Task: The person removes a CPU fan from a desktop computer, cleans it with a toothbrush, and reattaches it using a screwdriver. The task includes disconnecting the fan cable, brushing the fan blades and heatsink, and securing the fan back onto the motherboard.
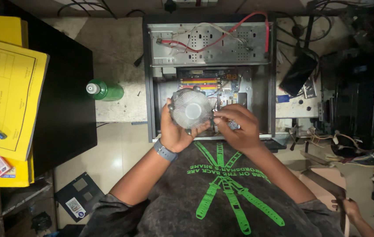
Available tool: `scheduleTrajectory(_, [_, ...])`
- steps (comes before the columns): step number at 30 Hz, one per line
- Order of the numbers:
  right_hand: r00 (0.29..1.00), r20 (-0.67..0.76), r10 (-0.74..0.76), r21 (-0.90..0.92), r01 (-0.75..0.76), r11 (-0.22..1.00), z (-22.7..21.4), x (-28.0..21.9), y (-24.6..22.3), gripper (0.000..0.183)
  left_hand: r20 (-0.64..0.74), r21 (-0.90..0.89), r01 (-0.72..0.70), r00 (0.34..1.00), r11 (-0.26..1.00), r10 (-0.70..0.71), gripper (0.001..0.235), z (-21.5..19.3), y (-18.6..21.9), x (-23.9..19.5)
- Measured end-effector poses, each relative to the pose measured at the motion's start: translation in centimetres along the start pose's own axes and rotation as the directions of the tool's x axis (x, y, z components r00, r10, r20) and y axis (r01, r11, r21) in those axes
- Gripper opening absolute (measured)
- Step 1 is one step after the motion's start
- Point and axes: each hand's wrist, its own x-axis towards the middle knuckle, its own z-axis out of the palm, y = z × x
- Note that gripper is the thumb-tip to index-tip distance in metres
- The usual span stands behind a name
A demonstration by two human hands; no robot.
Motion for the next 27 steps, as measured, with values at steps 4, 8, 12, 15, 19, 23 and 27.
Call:
scheduleTrajectory(4, [0.999, -0.023, -0.043, -0.091, 0.041, 0.995, 0.1, 0.0, 0.2, 0.017, -0.004, 0.029, -0.014, 1.000, 0.999, 0.014, 0.084, 0.0, 0.0, -0.1])
scheduleTrajectory(8, [0.994, -0.013, -0.107, -0.200, 0.102, 0.975, 0.3, 0.0, 0.7, 0.014, -0.021, 0.086, -0.016, 1.000, 0.996, 0.018, 0.084, -0.1, -0.1, -0.2])
scheduleTrajectory(12, [0.991, -0.039, -0.126, -0.276, 0.111, 0.955, 0.6, -0.4, 1.1, 0.012, 0.045, 0.079, -0.056, 0.998, 0.995, 0.053, 0.080, -0.4, -0.5, -0.3])
scheduleTrajectory(15, [0.993, -0.043, -0.106, -0.240, 0.093, 0.966, 0.8, -0.8, 1.5, 0.011, 0.013, 0.149, -0.165, 0.986, 0.975, 0.165, 0.076, -0.9, -1.0, -0.4])
scheduleTrajectory(19, [0.999, -0.043, 0.017, -0.111, -0.021, 0.994, 1.0, -1.5, 1.8, 0.014, 0.175, 0.399, -0.381, 0.924, 0.834, 0.339, 0.085, -1.8, -1.2, -0.7])
scheduleTrajectory(23, [0.996, -0.068, 0.050, -0.024, -0.051, 0.998, 1.0, -2.6, 2.4, 0.019, 0.218, 0.531, -0.370, 0.929, 0.762, 0.299, 0.094, -2.6, -1.1, -1.1])
scheduleTrajectory(27, [0.991, -0.068, 0.112, 0.257, -0.091, 0.962, 0.7, -3.0, 2.5, 0.037, 0.269, 0.626, -0.441, 0.896, 0.643, 0.353, 0.103, -1.9, -1.0, -1.0])
